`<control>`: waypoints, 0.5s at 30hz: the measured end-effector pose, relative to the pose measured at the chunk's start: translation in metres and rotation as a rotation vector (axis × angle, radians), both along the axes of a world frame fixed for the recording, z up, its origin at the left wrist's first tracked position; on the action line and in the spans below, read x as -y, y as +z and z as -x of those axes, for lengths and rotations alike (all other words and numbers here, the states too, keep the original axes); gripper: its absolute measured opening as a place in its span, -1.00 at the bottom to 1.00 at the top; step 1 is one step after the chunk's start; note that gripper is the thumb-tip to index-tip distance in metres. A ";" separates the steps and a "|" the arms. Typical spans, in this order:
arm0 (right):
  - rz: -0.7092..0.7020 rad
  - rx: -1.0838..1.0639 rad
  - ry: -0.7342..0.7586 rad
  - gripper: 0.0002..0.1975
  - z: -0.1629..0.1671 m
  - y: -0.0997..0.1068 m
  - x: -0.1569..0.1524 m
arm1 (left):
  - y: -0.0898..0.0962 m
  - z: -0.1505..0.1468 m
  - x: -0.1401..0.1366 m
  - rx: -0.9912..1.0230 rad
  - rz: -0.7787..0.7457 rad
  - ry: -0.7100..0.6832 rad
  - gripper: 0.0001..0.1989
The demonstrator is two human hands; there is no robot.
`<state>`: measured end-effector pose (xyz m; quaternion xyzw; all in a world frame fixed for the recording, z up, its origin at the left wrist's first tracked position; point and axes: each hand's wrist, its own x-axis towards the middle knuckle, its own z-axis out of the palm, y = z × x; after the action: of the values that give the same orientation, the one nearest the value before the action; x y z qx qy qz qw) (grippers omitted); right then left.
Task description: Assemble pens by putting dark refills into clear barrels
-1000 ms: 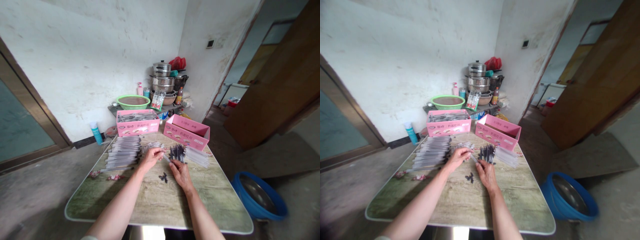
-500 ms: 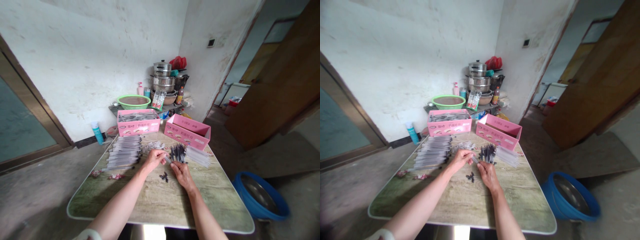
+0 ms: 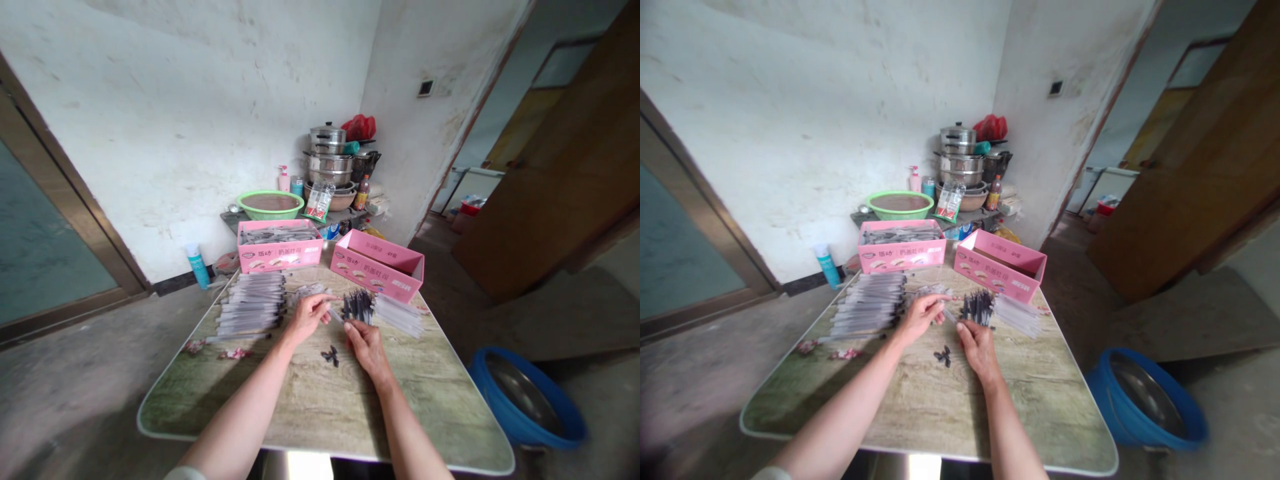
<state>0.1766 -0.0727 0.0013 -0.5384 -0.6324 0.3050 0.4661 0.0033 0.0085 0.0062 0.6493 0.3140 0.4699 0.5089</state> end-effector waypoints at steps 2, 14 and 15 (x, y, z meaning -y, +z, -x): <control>-0.019 -0.022 -0.098 -0.62 -0.003 0.000 0.000 | 0.004 0.010 -0.007 0.077 -0.006 0.136 -0.60; -0.184 0.115 -0.488 -0.53 -0.015 -0.009 -0.003 | 0.004 0.123 -0.034 -0.410 -0.242 1.332 -0.74; -0.195 0.109 -0.585 -0.52 -0.019 -0.010 -0.003 | 0.004 0.127 -0.034 -0.471 -0.231 1.363 -0.74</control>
<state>0.1957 -0.0696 -0.0084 -0.6659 -0.5010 0.0663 0.5489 -0.1237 0.0427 0.0099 0.4431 0.6981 0.5602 -0.0495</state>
